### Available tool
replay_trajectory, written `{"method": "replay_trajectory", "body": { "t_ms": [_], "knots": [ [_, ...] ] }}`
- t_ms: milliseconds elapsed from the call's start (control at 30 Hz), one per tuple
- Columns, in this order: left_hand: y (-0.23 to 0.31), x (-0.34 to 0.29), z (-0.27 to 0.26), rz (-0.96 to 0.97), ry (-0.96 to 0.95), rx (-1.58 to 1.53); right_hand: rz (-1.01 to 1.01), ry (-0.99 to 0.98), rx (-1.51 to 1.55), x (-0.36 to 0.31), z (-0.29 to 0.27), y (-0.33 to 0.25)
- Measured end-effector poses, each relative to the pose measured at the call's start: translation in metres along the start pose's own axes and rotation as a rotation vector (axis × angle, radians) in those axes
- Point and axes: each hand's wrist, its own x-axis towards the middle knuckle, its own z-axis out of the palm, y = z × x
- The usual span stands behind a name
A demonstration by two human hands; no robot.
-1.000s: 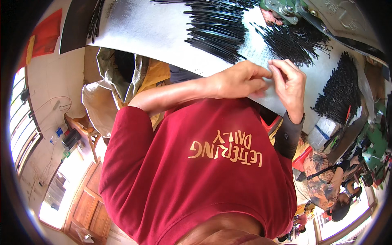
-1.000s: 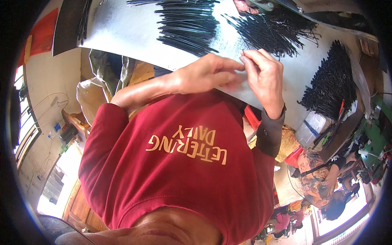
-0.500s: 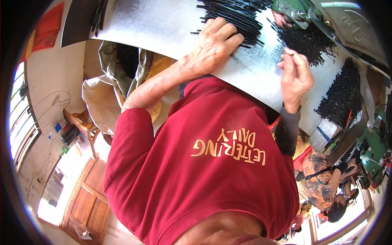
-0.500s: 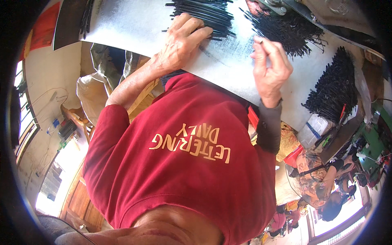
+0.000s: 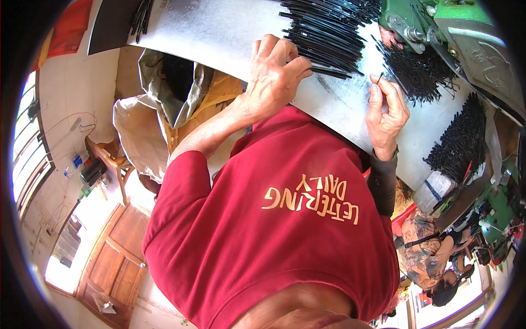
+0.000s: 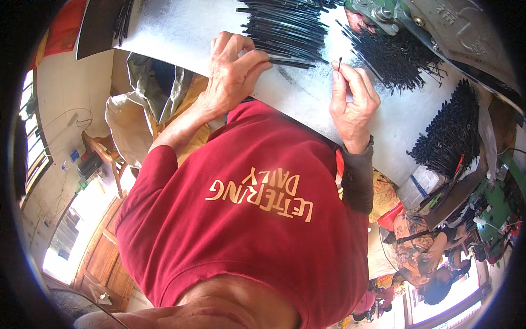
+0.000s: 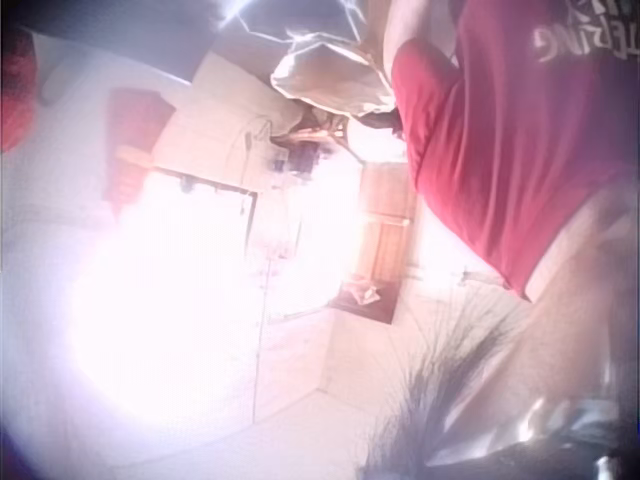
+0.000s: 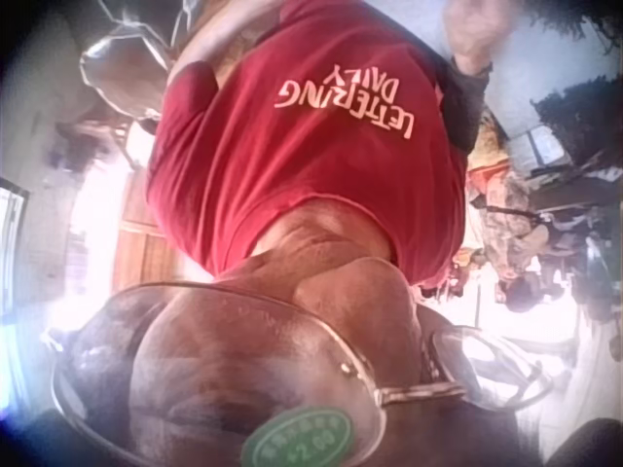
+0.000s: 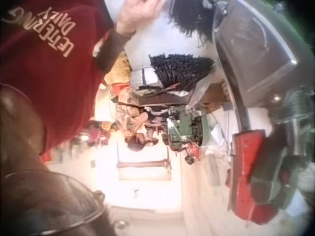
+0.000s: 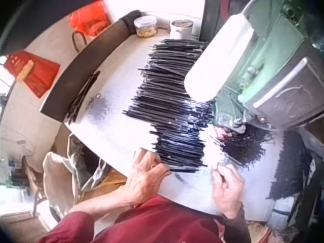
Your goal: The person attaches small pins to plastic umbrella ribs using a benchtop machine, then groups and bundles the assembled ribs with plastic film by hand.
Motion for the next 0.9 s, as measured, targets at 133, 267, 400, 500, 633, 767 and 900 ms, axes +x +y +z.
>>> {"method": "replay_trajectory", "body": {
  "t_ms": [133, 267, 400, 500, 633, 767, 900],
  "knots": [
    [-0.008, -0.006, 0.002, 0.066, -0.043, 0.004, -0.008, 0.001, -0.011, 0.000, 0.001, 0.001],
    [0.000, 0.000, -0.004, 0.104, 0.001, -0.021, 0.022, 0.000, -0.011, 0.002, 0.002, -0.001],
    [0.013, 0.010, -0.001, 0.135, -0.008, -0.113, 0.015, 0.026, -0.023, 0.003, 0.004, 0.005],
    [0.009, 0.011, 0.007, 0.062, -0.086, -0.073, 0.063, 0.044, 0.013, 0.005, 0.003, 0.006],
    [0.008, 0.007, 0.013, 0.095, -0.016, -0.014, 0.088, 0.057, 0.072, 0.004, 0.003, 0.007],
    [0.012, 0.011, 0.002, 0.071, -0.082, -0.116, 0.143, 0.114, 0.198, -0.002, 0.004, 0.009],
    [0.012, 0.053, 0.000, -0.008, -0.090, -0.431, 0.372, 0.009, 0.425, 0.018, -0.001, -0.011]
  ]
}}
